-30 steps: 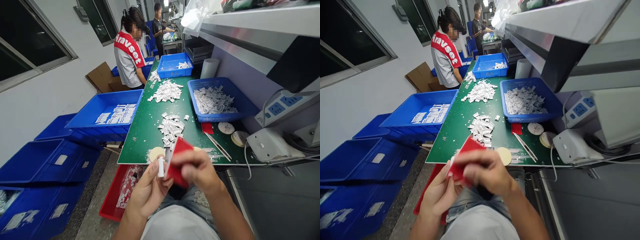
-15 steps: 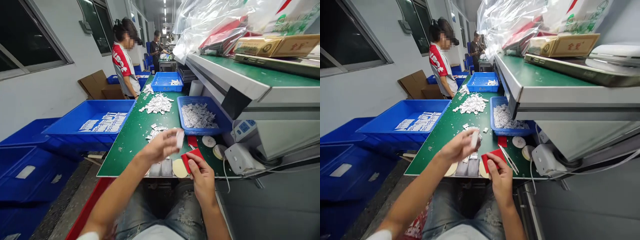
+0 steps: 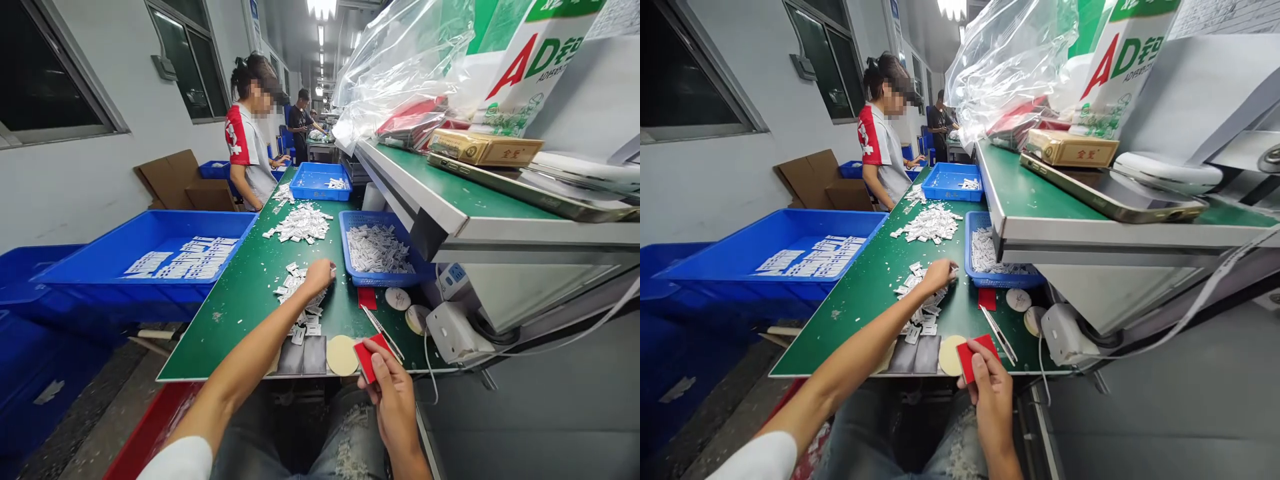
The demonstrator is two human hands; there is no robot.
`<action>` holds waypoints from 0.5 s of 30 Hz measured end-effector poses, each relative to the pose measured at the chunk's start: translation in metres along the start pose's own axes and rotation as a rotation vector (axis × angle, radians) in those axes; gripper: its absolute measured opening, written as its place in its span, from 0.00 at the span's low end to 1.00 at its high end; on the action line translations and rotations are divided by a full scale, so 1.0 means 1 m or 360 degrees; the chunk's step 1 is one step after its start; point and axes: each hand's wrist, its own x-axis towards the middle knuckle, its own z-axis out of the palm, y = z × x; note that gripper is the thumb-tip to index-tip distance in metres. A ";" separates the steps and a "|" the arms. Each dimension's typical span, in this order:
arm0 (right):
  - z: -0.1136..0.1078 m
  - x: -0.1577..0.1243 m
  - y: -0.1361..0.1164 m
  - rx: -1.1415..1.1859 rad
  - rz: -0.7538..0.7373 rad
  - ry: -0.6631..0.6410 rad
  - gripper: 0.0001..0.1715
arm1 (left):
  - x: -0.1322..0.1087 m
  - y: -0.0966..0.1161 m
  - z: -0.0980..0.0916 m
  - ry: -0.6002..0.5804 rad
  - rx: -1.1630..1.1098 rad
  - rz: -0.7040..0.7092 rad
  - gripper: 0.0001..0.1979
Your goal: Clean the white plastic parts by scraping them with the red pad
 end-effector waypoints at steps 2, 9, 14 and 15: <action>0.005 0.001 -0.002 0.0083 0.0030 -0.0022 0.31 | -0.021 -0.007 -0.013 0.0095 -0.0006 0.0092 0.17; 0.046 -0.001 -0.028 0.0169 0.0124 -0.0399 0.30 | -0.199 -0.042 -0.045 0.0631 -0.0168 0.0389 0.24; 0.089 0.006 -0.056 -0.0062 -0.0102 -0.0624 0.21 | -0.261 -0.041 -0.055 0.0998 -0.0212 0.0852 0.36; 0.095 0.007 -0.058 -0.0091 -0.0095 -0.0749 0.21 | -0.264 -0.041 -0.057 0.1020 -0.0213 0.0854 0.38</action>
